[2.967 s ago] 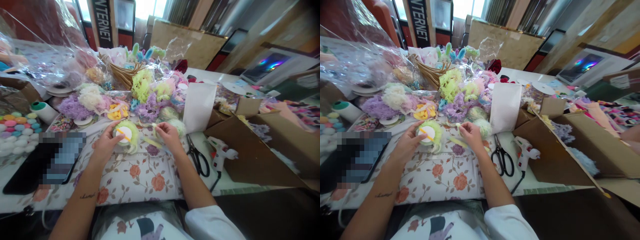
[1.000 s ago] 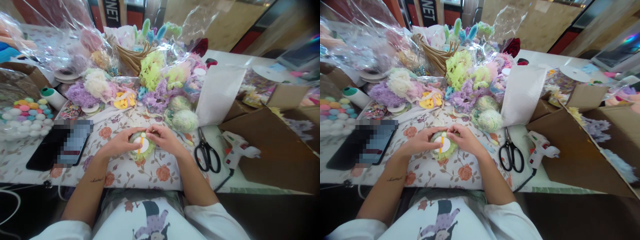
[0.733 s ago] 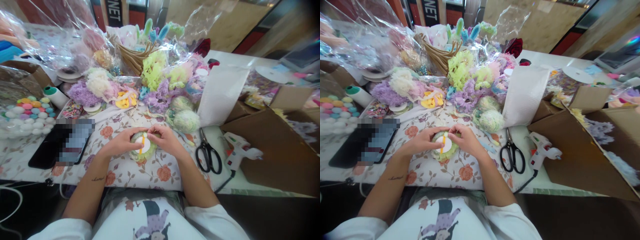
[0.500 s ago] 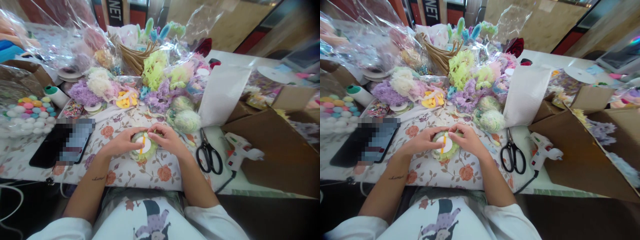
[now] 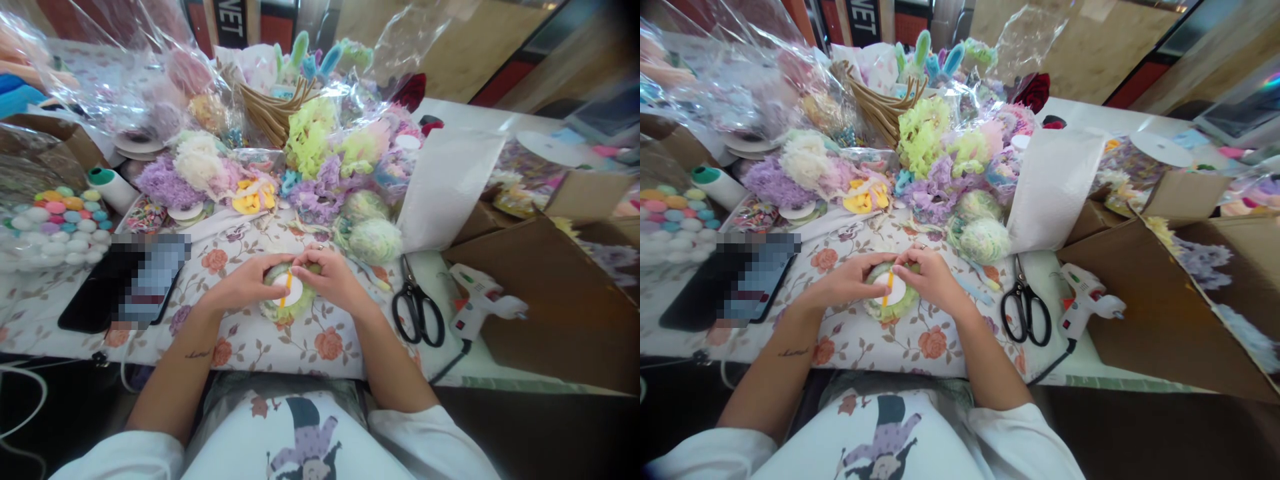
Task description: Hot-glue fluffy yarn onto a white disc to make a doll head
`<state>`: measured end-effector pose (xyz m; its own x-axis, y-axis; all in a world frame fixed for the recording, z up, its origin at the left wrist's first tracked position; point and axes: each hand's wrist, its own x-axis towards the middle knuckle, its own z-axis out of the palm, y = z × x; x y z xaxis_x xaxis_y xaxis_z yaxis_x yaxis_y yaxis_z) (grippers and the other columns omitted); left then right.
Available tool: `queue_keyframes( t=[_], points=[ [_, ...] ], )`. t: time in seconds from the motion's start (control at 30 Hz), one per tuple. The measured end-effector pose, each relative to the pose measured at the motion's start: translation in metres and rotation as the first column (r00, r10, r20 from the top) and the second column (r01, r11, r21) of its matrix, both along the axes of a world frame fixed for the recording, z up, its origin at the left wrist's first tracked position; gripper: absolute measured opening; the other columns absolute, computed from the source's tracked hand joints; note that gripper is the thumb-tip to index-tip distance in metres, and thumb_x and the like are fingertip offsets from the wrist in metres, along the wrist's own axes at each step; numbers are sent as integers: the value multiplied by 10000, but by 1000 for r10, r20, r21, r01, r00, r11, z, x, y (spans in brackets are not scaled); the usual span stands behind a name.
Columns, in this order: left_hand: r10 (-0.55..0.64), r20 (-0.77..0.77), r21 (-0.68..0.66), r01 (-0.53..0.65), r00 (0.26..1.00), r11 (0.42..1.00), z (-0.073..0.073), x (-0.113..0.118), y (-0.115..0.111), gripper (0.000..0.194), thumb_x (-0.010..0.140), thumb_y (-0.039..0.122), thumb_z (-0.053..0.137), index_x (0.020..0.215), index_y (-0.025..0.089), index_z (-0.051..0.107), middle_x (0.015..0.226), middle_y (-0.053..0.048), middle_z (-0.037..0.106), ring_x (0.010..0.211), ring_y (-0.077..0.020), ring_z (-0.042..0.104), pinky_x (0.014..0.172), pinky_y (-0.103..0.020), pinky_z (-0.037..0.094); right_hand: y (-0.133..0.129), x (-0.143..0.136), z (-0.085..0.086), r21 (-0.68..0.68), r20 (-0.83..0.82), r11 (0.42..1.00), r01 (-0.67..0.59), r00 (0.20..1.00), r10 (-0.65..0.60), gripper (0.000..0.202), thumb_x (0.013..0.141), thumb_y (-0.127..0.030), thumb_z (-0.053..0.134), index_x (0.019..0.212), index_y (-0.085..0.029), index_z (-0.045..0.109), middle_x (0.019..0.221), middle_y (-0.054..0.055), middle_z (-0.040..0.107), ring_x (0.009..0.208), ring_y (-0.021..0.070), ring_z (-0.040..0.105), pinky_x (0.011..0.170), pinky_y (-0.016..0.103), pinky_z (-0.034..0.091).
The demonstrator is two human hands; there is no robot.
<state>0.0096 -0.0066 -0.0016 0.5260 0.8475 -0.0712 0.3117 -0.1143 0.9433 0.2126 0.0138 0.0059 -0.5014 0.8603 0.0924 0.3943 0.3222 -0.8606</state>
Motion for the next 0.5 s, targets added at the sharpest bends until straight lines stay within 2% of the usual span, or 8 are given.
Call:
queue_keyframes(
  t=[0.23, 0.5],
  points=[
    [16, -2, 10, -16, 1000, 1000, -3, -1, 1, 630, 742, 209, 669, 1362, 222, 556, 1366, -53, 602, 1241, -293, 555, 1049, -361, 428, -1, -4, 6, -161, 32, 980, 113, 994, -109, 197, 770, -334, 648, 742, -151, 717, 653, -12, 531, 603, 109, 427, 563, 252, 324],
    [50, 49, -6, -50, 998, 999, -4, 0, -1, 649, 718, 186, 686, 1356, 226, 571, 1354, -63, 612, 1205, -297, 584, 1030, -368, 450, 5, -7, 15, -289, 56, 953, 90, 995, -77, 217, 723, -336, 666, 705, -124, 711, 610, -25, 507, 553, 88, 381, 504, 246, 276]
  ],
)
